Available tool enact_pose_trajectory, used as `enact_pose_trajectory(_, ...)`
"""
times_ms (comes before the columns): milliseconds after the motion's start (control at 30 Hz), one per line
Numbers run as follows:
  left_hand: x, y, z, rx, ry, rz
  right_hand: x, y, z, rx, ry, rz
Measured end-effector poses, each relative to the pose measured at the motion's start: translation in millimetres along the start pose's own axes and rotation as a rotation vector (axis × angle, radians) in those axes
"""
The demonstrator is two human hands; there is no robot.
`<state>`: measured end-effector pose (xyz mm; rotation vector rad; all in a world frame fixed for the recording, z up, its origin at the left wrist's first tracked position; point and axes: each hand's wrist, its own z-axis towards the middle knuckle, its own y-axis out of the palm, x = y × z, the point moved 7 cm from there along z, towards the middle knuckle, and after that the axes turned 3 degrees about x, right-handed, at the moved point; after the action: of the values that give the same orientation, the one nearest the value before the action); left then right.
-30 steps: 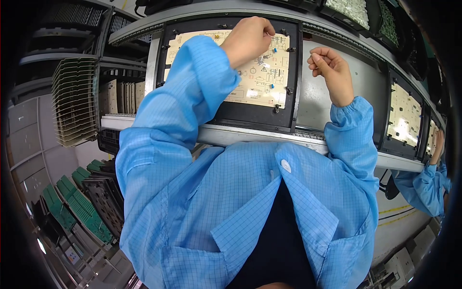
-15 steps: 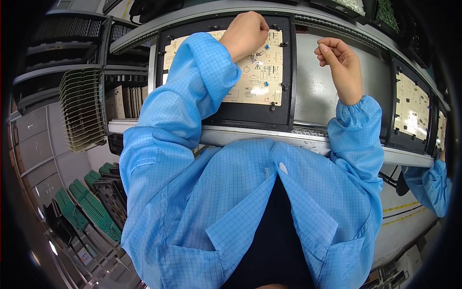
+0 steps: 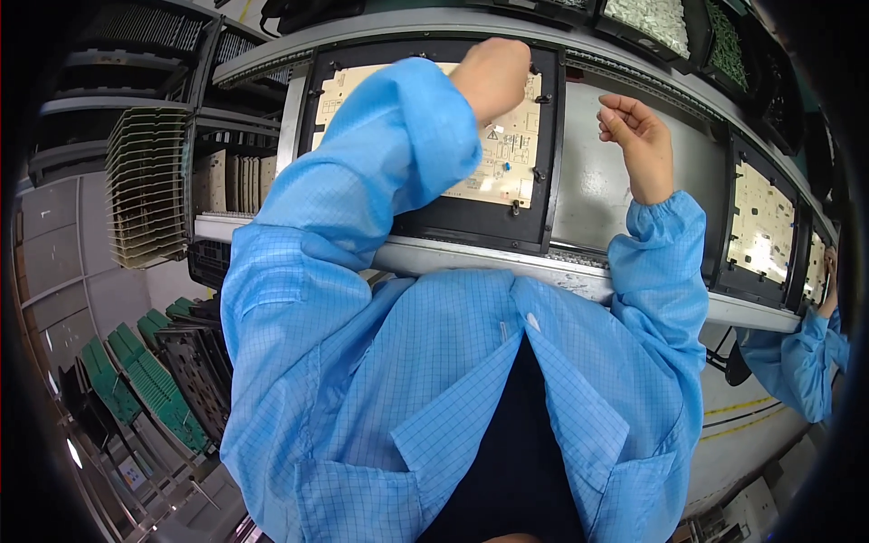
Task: Assembling electronic components onto circuit boards at a manual assembly station.
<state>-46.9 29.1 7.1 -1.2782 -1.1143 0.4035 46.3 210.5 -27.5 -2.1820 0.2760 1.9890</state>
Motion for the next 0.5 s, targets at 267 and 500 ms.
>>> enact_pose_trajectory(267, -16.2, -6.2, -47.8, -0.041, 0.047, -0.107, -2.6, 10.5, 10.0, -0.018, 0.040, -0.143)
enact_pose_trajectory(500, -17.9, 14.2, -50.4, 0.186, 0.163, -0.033, -14.0, 65.4, 49.0, -0.147, -0.044, -0.425)
